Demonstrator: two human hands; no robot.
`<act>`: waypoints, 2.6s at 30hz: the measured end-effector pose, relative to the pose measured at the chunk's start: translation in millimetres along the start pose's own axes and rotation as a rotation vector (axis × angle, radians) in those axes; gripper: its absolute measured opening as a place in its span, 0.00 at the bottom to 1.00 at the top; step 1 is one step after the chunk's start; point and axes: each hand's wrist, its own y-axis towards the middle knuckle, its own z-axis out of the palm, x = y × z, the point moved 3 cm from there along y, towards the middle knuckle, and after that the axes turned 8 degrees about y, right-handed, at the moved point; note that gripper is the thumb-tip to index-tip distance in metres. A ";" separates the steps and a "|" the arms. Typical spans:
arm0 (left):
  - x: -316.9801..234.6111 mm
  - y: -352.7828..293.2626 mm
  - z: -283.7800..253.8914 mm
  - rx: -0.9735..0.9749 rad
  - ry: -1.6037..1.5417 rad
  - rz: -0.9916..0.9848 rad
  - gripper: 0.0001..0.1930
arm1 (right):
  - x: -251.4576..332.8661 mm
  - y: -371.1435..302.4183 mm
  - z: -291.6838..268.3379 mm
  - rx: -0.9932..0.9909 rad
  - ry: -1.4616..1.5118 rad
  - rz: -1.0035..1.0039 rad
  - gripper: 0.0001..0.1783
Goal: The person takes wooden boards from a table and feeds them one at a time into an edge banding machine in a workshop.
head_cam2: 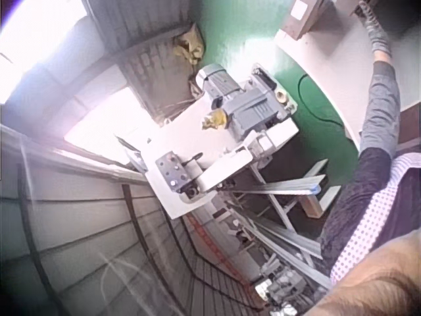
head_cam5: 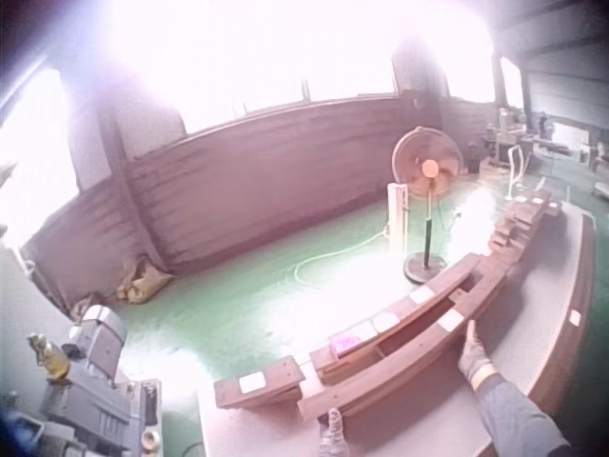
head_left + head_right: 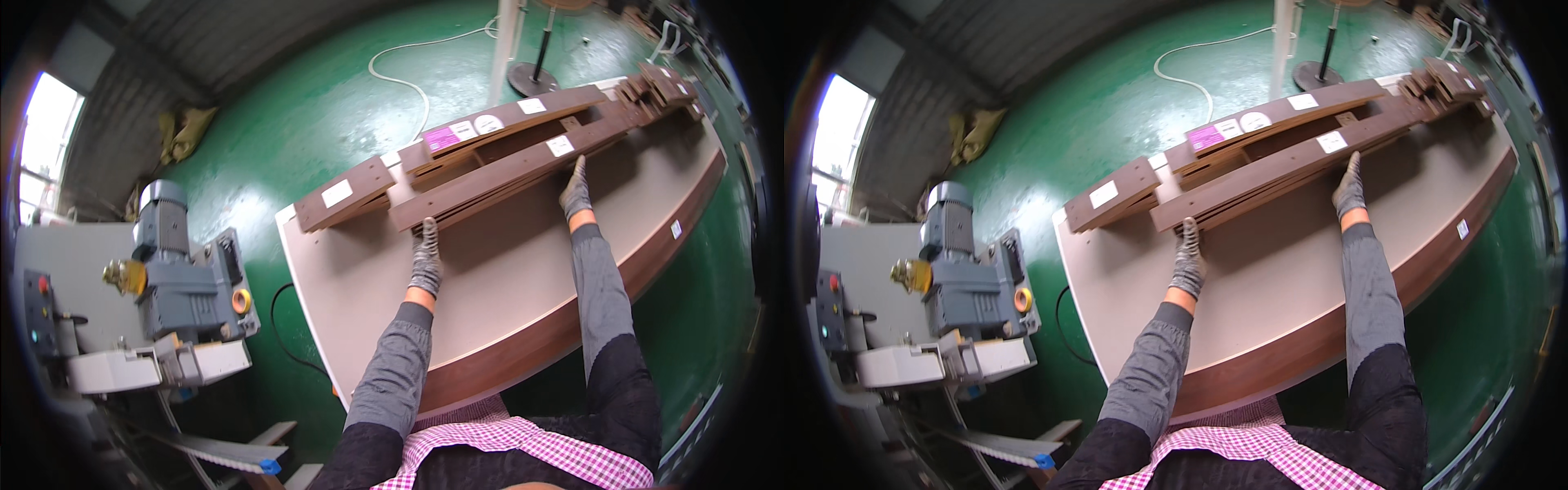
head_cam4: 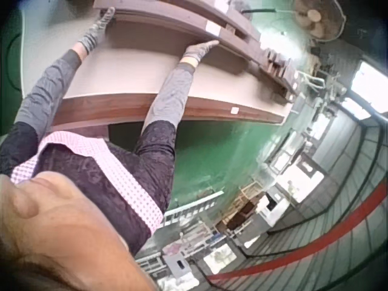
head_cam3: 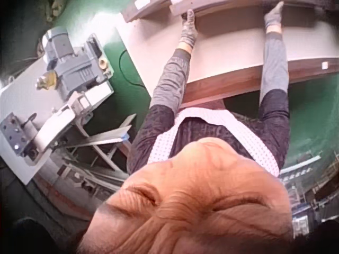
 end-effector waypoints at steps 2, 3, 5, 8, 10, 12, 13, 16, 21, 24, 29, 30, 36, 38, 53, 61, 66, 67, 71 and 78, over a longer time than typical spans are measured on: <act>11.3 -11.9 -25.4 0.096 -0.102 -0.122 0.33 | -33.9 -32.0 -9.0 0.295 -0.992 -0.761 0.48; 31.9 -14.3 -56.4 0.103 -0.150 -0.146 0.33 | -46.6 -69.0 14.9 0.397 -1.047 -0.695 0.46; -11.0 -65.2 -67.5 0.094 0.442 -0.139 0.37 | -85.6 -94.2 -3.6 0.521 -0.727 -0.453 0.40; -50.3 -149.1 -144.1 0.159 0.300 -0.060 0.34 | -116.1 -190.8 8.9 0.282 0.394 0.607 0.35; -75.3 -202.6 -199.8 0.057 0.270 0.011 0.31 | -150.5 -230.8 3.8 0.463 0.505 0.725 0.34; -129.1 -263.0 -259.0 -0.154 0.417 0.167 0.27 | -152.2 -292.6 10.1 0.594 0.500 0.846 0.30; -159.9 -300.3 -300.2 -0.243 0.500 0.262 0.24 | -149.5 -335.6 8.7 0.616 0.472 0.855 0.28; -220.8 -368.5 -407.6 -0.722 0.862 0.555 0.21 | -164.4 -409.9 11.0 0.599 0.343 0.883 0.25; -249.7 -451.8 -558.7 -1.414 1.287 0.349 0.30 | -209.5 -529.6 54.2 0.843 0.021 1.014 0.25; -211.1 -481.9 -620.9 -1.591 1.336 -0.086 0.40 | -216.5 -618.9 95.8 1.189 -0.101 1.066 0.25; -185.2 -485.6 -633.6 -1.451 1.313 -0.290 0.37 | -222.8 -736.7 135.0 1.354 -0.396 1.007 0.23; -185.4 -485.1 -636.3 -1.439 1.326 -0.304 0.36 | -224.5 -754.1 135.2 1.390 -0.402 1.013 0.23; -189.2 -494.4 -645.7 -1.409 1.334 -0.276 0.32 | -235.8 -802.0 95.2 1.549 -0.636 0.987 0.23; -184.7 -494.4 -651.3 -1.424 1.330 -0.244 0.31 | -225.7 -813.4 79.3 1.590 -0.750 1.015 0.23; -171.7 -493.5 -661.6 -1.492 1.286 -0.165 0.20 | -131.6 -752.5 32.5 1.817 -1.296 0.183 0.32; -179.9 -485.4 -651.8 -1.453 1.163 -0.191 0.18 | -137.0 -702.5 -18.8 1.766 -1.194 0.375 0.33; -174.6 -485.1 -652.3 -1.454 1.192 -0.193 0.17 | -127.9 -694.9 -23.7 1.732 -1.281 0.308 0.36; -169.3 -485.8 -657.8 -1.465 1.200 -0.181 0.16 | -129.3 -694.7 -23.6 1.759 -1.284 0.296 0.36; -154.0 -484.7 -666.4 -1.489 1.247 -0.107 0.15 | -133.2 -696.2 -26.0 1.882 -1.314 0.229 0.35; -140.7 -485.0 -664.5 -1.486 1.076 0.015 0.13 | -124.8 -704.3 -22.6 1.941 -1.402 0.232 0.31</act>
